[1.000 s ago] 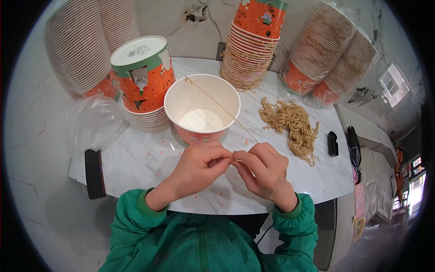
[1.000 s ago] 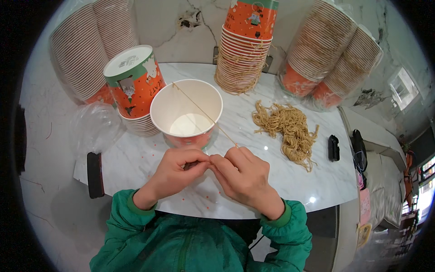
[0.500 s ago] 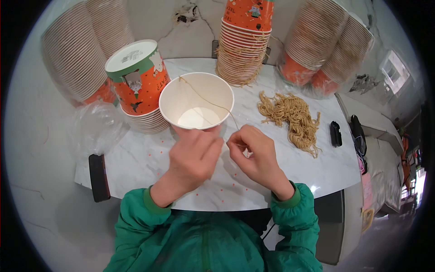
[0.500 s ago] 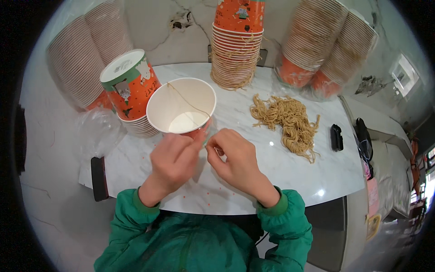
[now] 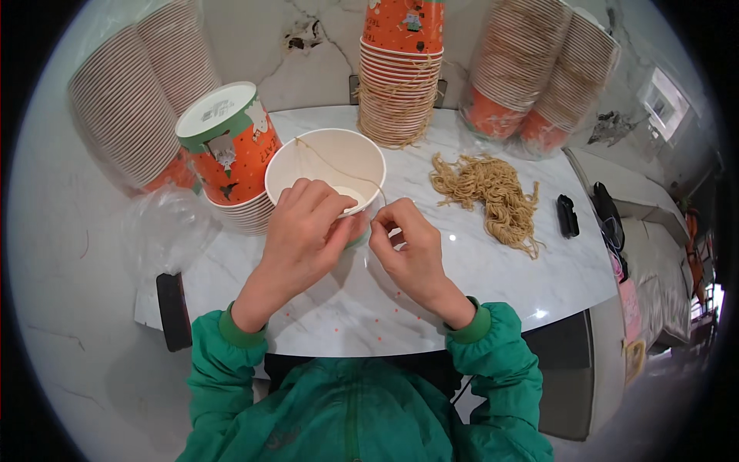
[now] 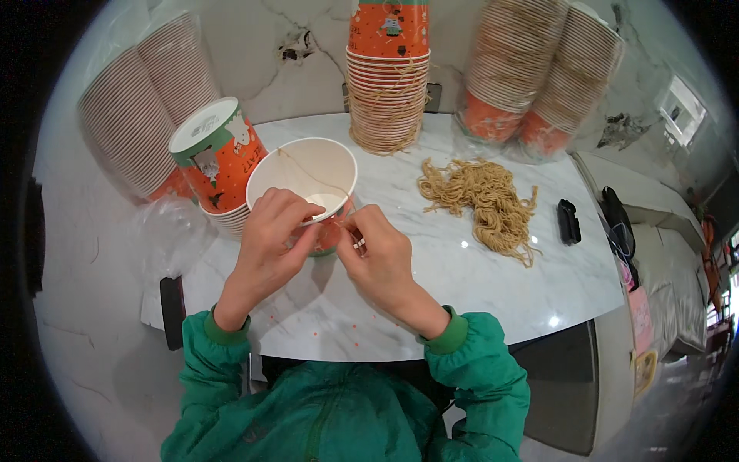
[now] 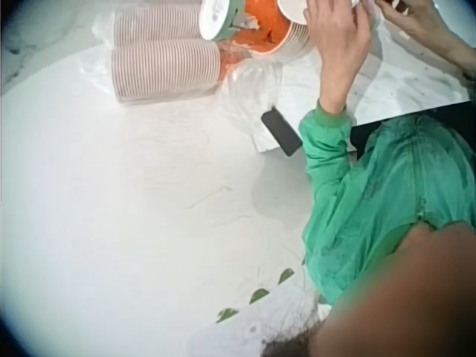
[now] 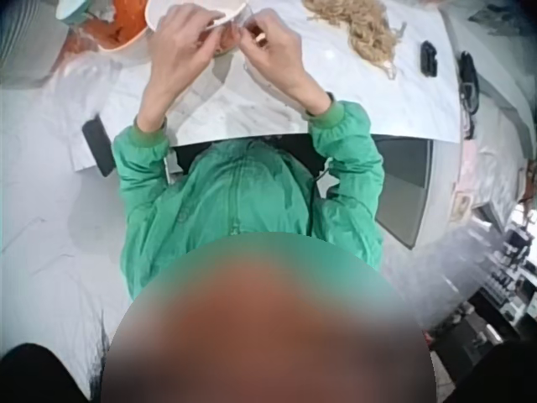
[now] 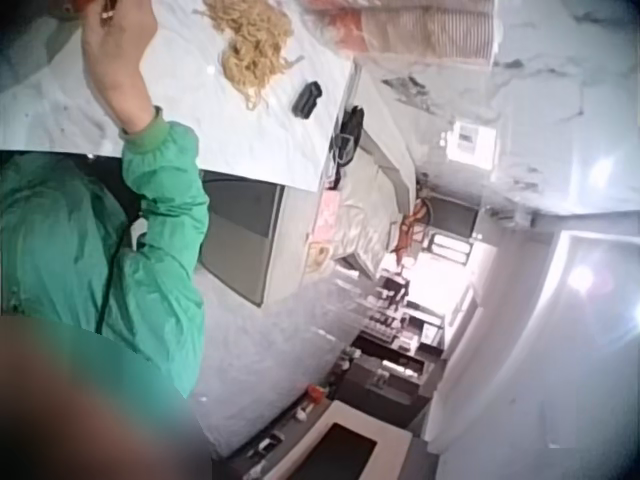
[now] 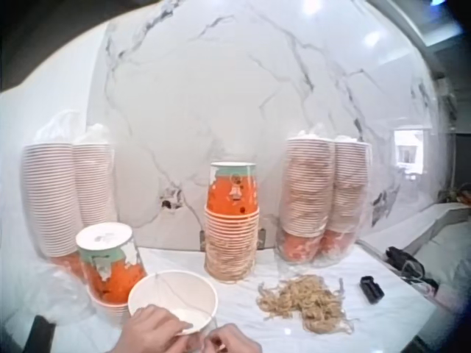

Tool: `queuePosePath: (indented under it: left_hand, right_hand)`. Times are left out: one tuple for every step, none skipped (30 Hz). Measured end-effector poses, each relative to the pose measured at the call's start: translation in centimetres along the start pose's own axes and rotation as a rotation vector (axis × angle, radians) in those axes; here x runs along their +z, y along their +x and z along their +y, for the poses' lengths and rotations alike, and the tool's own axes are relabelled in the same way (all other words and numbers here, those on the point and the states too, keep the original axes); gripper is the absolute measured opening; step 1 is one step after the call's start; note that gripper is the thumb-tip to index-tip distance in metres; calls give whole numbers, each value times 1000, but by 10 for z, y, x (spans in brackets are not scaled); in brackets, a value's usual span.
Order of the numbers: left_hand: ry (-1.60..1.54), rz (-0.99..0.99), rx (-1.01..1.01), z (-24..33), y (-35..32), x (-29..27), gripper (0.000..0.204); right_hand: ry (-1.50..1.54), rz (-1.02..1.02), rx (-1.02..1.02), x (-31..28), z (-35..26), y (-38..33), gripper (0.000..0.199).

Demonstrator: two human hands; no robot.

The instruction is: Attaching thin elastic strings to festive paper cups by threading them through pre-punched holes.

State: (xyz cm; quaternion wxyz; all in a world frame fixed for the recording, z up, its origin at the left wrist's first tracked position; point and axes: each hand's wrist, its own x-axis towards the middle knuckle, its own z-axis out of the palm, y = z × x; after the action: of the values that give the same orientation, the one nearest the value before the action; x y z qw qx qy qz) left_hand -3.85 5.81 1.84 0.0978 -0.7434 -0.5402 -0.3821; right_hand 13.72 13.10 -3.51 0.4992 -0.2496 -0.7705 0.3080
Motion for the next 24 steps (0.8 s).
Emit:
queuePosePath:
  left_hand:
    - [-11,9,2,0,0,1,22]
    - [-13,9,5,-1,0,3,22]
    - [-40,15,-5,-1,-1,4,21]
    - [-67,20,-14,-2,-1,5,21]
    - [-68,19,-12,-2,-1,5,21]
    - [-80,15,-20,-2,-1,5,21]
    - [-92,11,-30,-2,-1,5,21]
    - [-92,10,-29,-2,-1,5,21]
    - [-102,30,-35,-2,-1,6,16]
    - [-114,50,-43,-2,-1,8,12]
    - [-114,51,-42,-1,-1,7,12]
    - [-108,44,-41,-1,-1,7,12]
    - [-100,38,-40,-1,0,6,11]
    - [-100,38,-41,-1,0,5,11]
    - [-114,30,-34,-2,0,4,14]
    - [-127,22,-26,-3,1,3,16]
    - [-128,22,-26,-4,2,0,16]
    - [-159,4,-45,-7,4,-2,15]
    - [-191,-14,-65,-9,7,-4,15]
    - [-191,-14,-65,-10,11,-5,15]
    - [-264,-52,-151,-12,15,-6,16]
    - [-333,-88,-240,-14,20,-9,18]
    - [-334,-87,-240,-17,28,-12,18]
    - [-357,-277,-318,-22,38,-15,22]
  right_hand:
    - [-13,10,-2,0,0,1,9]
    - [-16,13,-2,1,-1,2,9]
    - [-3,38,-16,3,-1,3,11]
    - [11,63,-30,4,-2,4,14]
    - [9,66,-30,5,-2,4,14]
    - [12,70,-27,5,-1,5,14]
    - [15,72,-24,6,-1,5,14]
    - [14,74,-25,6,0,5,14]
    - [9,74,-19,7,0,5,14]
    - [2,74,-14,7,1,5,13]
    - [2,74,-14,7,1,5,13]
    - [3,75,-13,7,1,6,13]
    - [5,76,-11,7,1,6,12]
    - [5,75,-11,7,1,6,12]
    - [8,50,8,7,1,6,10]
    - [11,27,25,6,1,7,9]
    - [10,27,25,7,1,8,9]
    - [18,41,14,9,1,8,10]
    - [25,53,4,10,1,9,11]
    - [25,54,3,11,2,9,11]
    - [16,55,12,11,2,9,11]
    - [11,54,19,12,1,10,10]
    - [9,54,18,12,1,10,10]
    - [-7,58,22,11,2,9,10]
